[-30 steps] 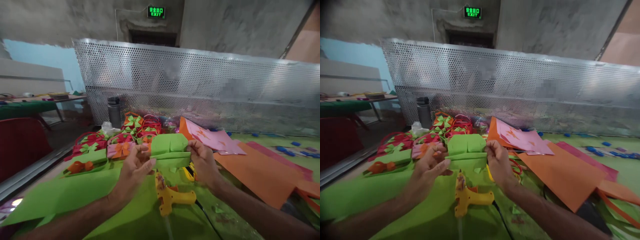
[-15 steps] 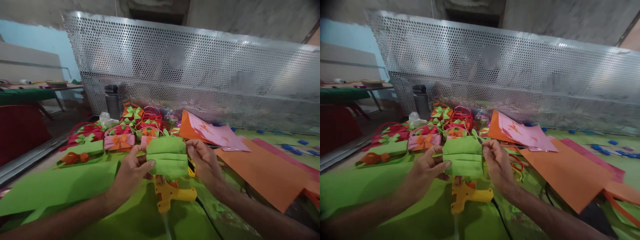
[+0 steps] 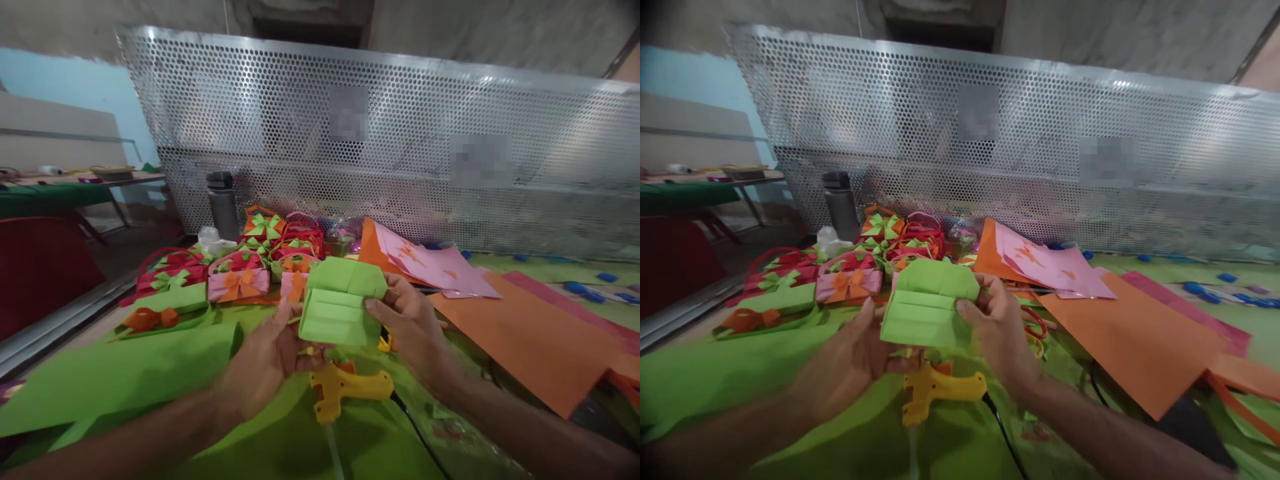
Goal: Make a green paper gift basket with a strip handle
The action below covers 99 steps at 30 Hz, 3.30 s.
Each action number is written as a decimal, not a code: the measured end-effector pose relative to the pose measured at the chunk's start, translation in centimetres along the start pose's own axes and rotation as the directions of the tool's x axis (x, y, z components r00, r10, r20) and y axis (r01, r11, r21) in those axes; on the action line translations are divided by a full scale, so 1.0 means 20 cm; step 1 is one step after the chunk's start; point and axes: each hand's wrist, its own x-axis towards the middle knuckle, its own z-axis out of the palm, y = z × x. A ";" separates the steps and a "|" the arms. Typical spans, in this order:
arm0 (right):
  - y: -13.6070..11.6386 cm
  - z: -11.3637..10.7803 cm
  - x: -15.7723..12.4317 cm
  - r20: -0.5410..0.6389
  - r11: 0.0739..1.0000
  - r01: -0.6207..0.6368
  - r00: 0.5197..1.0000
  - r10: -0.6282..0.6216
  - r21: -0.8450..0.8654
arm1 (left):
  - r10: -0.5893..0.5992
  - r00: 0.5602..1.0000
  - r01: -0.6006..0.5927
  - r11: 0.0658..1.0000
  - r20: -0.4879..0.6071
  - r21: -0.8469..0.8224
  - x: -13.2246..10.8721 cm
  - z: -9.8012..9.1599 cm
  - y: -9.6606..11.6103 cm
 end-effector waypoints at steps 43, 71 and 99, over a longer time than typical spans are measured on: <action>-0.11 0.04 -0.14 0.597 0.356 0.716 0.698 -0.396 -0.601 | 0.008 0.943 -0.169 0.873 0.333 0.457 -0.01 0.05 0.07; -0.14 0.07 -0.17 0.566 0.542 0.623 0.769 -0.297 -0.563 | 0.218 0.866 -0.500 0.383 0.450 0.777 -0.04 0.03 0.05; -0.17 0.08 -0.19 0.633 0.432 0.627 0.759 -0.153 -0.648 | 0.050 0.943 -0.239 0.788 0.328 0.567 -0.03 0.07 0.07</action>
